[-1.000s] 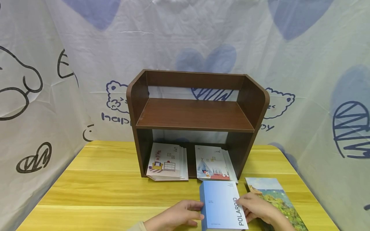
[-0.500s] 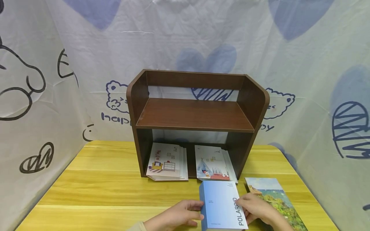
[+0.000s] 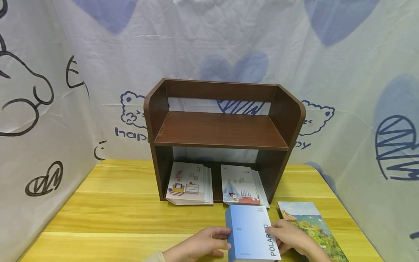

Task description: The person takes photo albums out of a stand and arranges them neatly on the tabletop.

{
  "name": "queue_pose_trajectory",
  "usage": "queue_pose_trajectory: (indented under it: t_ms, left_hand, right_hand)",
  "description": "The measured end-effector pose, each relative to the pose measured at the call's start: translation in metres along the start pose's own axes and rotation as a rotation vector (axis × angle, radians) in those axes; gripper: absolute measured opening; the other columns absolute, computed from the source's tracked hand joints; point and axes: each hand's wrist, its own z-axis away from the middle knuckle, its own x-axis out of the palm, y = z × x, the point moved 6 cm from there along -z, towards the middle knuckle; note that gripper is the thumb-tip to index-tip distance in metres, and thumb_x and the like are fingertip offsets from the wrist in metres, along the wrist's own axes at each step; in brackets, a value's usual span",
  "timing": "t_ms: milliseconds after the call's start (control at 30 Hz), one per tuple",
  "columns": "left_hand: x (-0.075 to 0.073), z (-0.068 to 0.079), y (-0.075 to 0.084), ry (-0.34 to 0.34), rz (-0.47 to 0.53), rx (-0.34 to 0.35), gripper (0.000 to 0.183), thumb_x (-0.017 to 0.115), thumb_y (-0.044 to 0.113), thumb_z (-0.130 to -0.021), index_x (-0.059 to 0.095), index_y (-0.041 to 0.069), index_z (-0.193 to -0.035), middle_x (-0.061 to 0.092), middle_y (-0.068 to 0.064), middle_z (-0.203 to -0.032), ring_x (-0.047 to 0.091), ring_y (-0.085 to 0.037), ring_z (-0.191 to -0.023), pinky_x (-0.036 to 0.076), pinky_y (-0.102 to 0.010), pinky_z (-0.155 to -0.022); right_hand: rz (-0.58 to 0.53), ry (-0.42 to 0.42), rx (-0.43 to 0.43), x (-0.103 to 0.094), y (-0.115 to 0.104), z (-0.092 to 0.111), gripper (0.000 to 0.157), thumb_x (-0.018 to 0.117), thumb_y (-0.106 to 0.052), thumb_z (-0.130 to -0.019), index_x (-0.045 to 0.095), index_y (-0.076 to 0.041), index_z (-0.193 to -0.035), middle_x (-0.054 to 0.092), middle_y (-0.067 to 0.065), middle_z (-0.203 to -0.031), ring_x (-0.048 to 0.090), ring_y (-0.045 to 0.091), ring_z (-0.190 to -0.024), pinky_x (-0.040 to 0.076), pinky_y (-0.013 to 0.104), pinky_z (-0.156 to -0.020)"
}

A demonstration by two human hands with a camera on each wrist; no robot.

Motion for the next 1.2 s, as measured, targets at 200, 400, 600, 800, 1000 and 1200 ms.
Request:
queue_pose_trajectory:
  t_ms: [200, 400, 600, 800, 1000, 1200]
  left_hand:
    - [0.0000, 0.0010, 0.0009, -0.003, 0.002, 0.000, 0.054, 0.059, 0.006, -0.093, 0.040, -0.014, -0.139, 0.044, -0.032, -0.143, 0.048, -0.042, -0.130, 0.050, -0.051, -0.099]
    - [0.0003, 0.0006, 0.0006, 0.006, -0.001, -0.004, 0.053, 0.059, 0.005, -0.092, 0.041, -0.014, -0.139, 0.044, -0.032, -0.143, 0.050, -0.040, -0.128, 0.050, -0.051, -0.099]
    - [0.0001, 0.0009, 0.0002, 0.006, -0.002, -0.005, 0.053, 0.059, 0.005, -0.092, 0.041, -0.014, -0.139, 0.045, -0.031, -0.143, 0.050, -0.040, -0.129, 0.050, -0.051, -0.099]
    - [0.0008, 0.0027, 0.0023, 0.006, -0.004, -0.003, 0.054, 0.060, 0.007, -0.092, 0.042, -0.013, -0.138, 0.045, -0.031, -0.143, 0.049, -0.041, -0.130, 0.051, -0.051, -0.099]
    - [0.0013, 0.0032, 0.0031, -0.001, -0.008, -0.002, 0.054, 0.061, 0.007, -0.091, 0.043, -0.012, -0.138, 0.045, -0.030, -0.143, 0.048, -0.041, -0.130, 0.051, -0.050, -0.099]
    - [0.0018, 0.0033, 0.0032, -0.011, -0.014, 0.001, 0.054, 0.060, 0.008, -0.091, 0.042, -0.012, -0.139, 0.044, -0.030, -0.144, 0.046, -0.041, -0.132, 0.050, -0.049, -0.100]
  right_hand:
    - [0.002, 0.027, 0.021, 0.0011, -0.0008, 0.0008, 0.030, 0.050, -0.022, -0.100, 0.059, 0.006, -0.107, 0.069, 0.009, -0.079, 0.069, 0.016, -0.067, 0.060, 0.033, -0.061]
    - [0.015, 0.038, 0.039, 0.0012, -0.0012, -0.0002, 0.029, 0.052, -0.021, -0.099, 0.056, 0.006, -0.110, 0.070, 0.011, -0.083, 0.070, 0.020, -0.070, 0.061, 0.035, -0.062]
    - [0.032, 0.042, 0.035, 0.0018, -0.0015, -0.0008, 0.028, 0.054, -0.022, -0.099, 0.056, 0.004, -0.110, 0.069, 0.010, -0.081, 0.068, 0.017, -0.066, 0.060, 0.034, -0.060]
    - [0.024, 0.023, 0.034, 0.0017, -0.0010, -0.0021, 0.029, 0.053, -0.021, -0.099, 0.056, 0.005, -0.113, 0.070, 0.010, -0.081, 0.069, 0.017, -0.066, 0.060, 0.034, -0.060]
    - [0.037, 0.031, 0.029, 0.0011, -0.0007, -0.0024, 0.029, 0.053, -0.021, -0.099, 0.055, 0.005, -0.112, 0.069, 0.009, -0.081, 0.069, 0.017, -0.066, 0.060, 0.034, -0.060]
    - [0.044, 0.038, 0.036, 0.0008, -0.0002, -0.0025, 0.031, 0.053, -0.021, -0.099, 0.055, 0.005, -0.115, 0.068, 0.010, -0.081, 0.068, 0.018, -0.067, 0.060, 0.035, -0.061]
